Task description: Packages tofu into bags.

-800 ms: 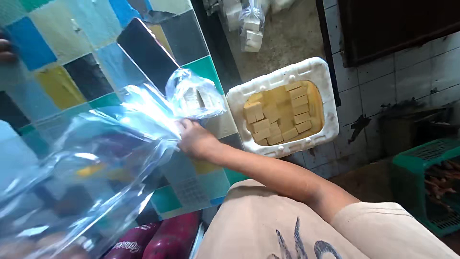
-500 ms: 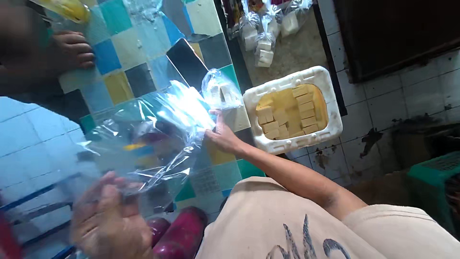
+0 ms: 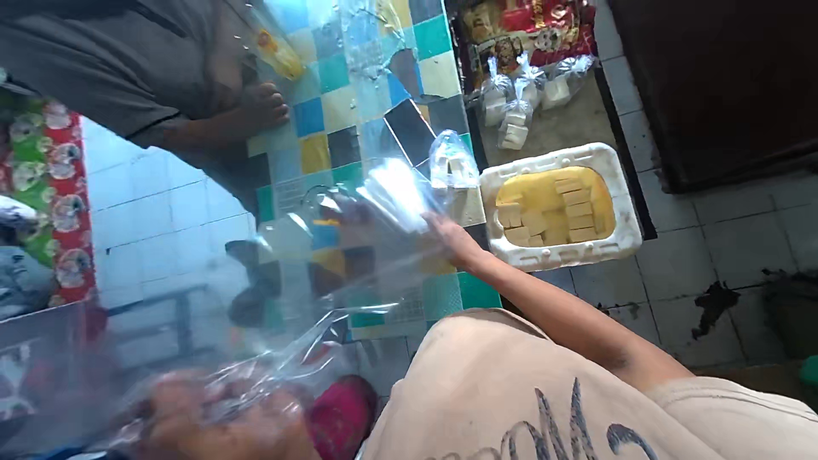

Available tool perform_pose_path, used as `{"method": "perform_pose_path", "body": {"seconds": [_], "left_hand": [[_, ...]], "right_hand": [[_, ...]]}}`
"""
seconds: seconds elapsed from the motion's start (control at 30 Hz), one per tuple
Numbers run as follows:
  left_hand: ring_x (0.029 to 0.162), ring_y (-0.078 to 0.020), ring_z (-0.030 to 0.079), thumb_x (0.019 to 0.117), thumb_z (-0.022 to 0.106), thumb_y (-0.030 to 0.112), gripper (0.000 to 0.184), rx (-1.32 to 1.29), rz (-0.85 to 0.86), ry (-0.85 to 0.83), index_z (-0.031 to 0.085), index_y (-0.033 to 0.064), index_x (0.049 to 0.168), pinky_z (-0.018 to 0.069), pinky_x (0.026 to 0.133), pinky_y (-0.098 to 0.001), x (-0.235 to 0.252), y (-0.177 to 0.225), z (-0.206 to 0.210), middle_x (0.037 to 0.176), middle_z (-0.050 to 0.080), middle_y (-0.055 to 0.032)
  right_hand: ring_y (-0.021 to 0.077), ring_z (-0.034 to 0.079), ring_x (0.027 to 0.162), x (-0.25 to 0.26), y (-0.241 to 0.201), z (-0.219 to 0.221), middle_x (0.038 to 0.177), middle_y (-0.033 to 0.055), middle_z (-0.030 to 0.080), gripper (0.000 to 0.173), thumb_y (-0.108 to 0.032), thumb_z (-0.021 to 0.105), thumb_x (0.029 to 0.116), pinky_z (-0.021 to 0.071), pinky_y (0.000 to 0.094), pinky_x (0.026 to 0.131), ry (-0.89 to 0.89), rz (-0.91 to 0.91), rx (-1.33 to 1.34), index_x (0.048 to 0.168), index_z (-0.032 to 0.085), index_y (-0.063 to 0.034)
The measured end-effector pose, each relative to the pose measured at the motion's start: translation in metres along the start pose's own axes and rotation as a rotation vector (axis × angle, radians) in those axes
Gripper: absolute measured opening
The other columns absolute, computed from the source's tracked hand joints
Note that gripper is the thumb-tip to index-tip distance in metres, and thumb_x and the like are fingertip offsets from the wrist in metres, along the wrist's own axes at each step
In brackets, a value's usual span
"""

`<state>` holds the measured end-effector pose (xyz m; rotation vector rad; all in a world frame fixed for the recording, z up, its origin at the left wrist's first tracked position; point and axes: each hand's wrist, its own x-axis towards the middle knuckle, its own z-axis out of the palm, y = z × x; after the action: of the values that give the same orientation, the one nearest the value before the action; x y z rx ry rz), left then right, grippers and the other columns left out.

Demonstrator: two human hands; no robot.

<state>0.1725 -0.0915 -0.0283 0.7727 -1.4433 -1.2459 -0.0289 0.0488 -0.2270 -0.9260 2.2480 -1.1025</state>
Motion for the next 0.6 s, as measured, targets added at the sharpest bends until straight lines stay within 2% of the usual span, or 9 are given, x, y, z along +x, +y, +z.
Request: {"method": "perform_pose_path", "body": {"seconds": [0.1, 0.2, 0.27, 0.33, 0.4, 0.43, 0.5, 0.53, 0.6], "left_hand": [[0.064, 0.0047, 0.059, 0.1038, 0.035, 0.003, 0.023, 0.108, 0.141, -0.146, 0.053, 0.0173, 0.104, 0.0511, 0.058, -0.013, -0.018, -0.002, -0.004, 0.078, 0.062, 0.0176], [0.071, 0.0096, 0.06, 0.1043, 0.05, 0.012, 0.014, 0.186, 0.2, -0.222, 0.056, 0.0233, 0.108, 0.0501, 0.06, -0.0114, -0.034, -0.008, -0.001, 0.088, 0.064, 0.0241], [0.081, 0.0106, 0.062, 0.1029, 0.057, 0.016, 0.009, 0.221, 0.181, -0.243, 0.055, 0.021, 0.11, 0.0529, 0.066, -0.0118, -0.041, -0.017, 0.0, 0.096, 0.064, 0.0244], [0.077, 0.0101, 0.062, 0.0998, 0.062, 0.016, 0.01, 0.204, 0.128, -0.278, 0.056, 0.0174, 0.108, 0.0537, 0.064, -0.0127, -0.048, -0.029, 0.006, 0.095, 0.065, 0.0223], [0.074, 0.0089, 0.059, 0.0957, 0.066, 0.01, 0.014, 0.16, 0.06, -0.367, 0.056, 0.013, 0.105, 0.0533, 0.067, -0.0141, -0.065, -0.042, 0.021, 0.088, 0.063, 0.0196], [0.073, 0.0091, 0.059, 0.0929, 0.069, 0.007, 0.017, 0.15, -0.004, -0.421, 0.055, 0.0102, 0.102, 0.0532, 0.069, -0.0137, -0.077, -0.048, 0.031, 0.083, 0.061, 0.0185], [0.068, 0.0062, 0.059, 0.0895, 0.069, 0.0, 0.016, 0.099, -0.303, -0.552, 0.055, 0.0036, 0.096, 0.053, 0.066, -0.0149, -0.101, -0.053, 0.054, 0.075, 0.06, 0.0122], [0.066, 0.0042, 0.059, 0.0928, 0.063, -0.003, 0.012, 0.034, -0.533, -0.605, 0.054, 0.0033, 0.095, 0.0526, 0.064, -0.0153, -0.106, -0.054, 0.063, 0.074, 0.061, 0.009], [0.056, 0.0014, 0.056, 0.1054, 0.044, 0.001, 0.018, -0.166, -0.931, -0.567, 0.053, 0.0083, 0.092, 0.0486, 0.054, -0.0145, -0.102, -0.062, 0.072, 0.068, 0.061, 0.006]], "right_hand": [[0.0457, 0.049, 0.139, -0.026, -0.004, -0.01, 0.152, 0.0287, 0.048, 0.048, 0.007, 0.065, 0.0905, 0.0435, 0.0545, 0.114, 0.177, -0.087, -0.038, 0.138, 0.06, 0.0031], [0.0339, 0.056, 0.133, -0.063, -0.007, -0.046, 0.15, 0.0237, 0.051, 0.038, 0.0, 0.055, 0.0985, 0.0482, 0.0481, 0.109, 0.405, -0.015, 0.201, 0.135, 0.06, 0.0059], [0.0193, 0.064, 0.113, -0.085, -0.015, -0.075, 0.134, 0.0173, 0.062, 0.034, -0.009, 0.045, 0.107, 0.0536, 0.0376, 0.097, 0.6, 0.14, 0.422, 0.136, 0.055, 0.0065], [0.0012, 0.062, 0.087, -0.106, -0.023, -0.09, 0.105, -0.0041, 0.063, 0.027, -0.02, 0.042, 0.1094, 0.0547, 0.0232, 0.08, 0.797, 0.061, 0.578, 0.128, 0.057, -0.0072], [-0.004, 0.062, 0.083, -0.126, -0.043, -0.086, 0.095, -0.0184, 0.065, 0.018, -0.04, 0.048, 0.1089, 0.0551, 0.0195, 0.076, 0.645, -0.098, 0.663, 0.114, 0.06, -0.0284], [-0.0003, 0.066, 0.084, -0.132, -0.056, -0.078, 0.095, -0.0129, 0.069, 0.022, -0.043, 0.056, 0.1044, 0.0572, 0.0221, 0.076, 0.439, -0.113, 0.683, 0.111, 0.064, -0.0233], [0.0094, 0.068, 0.094, -0.131, -0.08, -0.067, 0.111, 0.0063, 0.069, 0.049, -0.039, 0.071, 0.0945, 0.0587, 0.0278, 0.081, -0.003, 0.001, 0.638, 0.123, 0.061, 0.0001], [0.0093, 0.069, 0.092, -0.125, -0.085, -0.062, 0.111, 0.0082, 0.068, 0.05, -0.031, 0.075, 0.0934, 0.0592, 0.0276, 0.081, -0.11, 0.103, 0.65, 0.126, 0.059, 0.0033], [0.0085, 0.07, 0.084, -0.119, -0.081, -0.06, 0.1, 0.0068, 0.071, 0.026, -0.012, 0.068, 0.098, 0.0599, 0.0262, 0.079, -0.116, 0.288, 0.771, 0.117, 0.062, 0.0047]]}}
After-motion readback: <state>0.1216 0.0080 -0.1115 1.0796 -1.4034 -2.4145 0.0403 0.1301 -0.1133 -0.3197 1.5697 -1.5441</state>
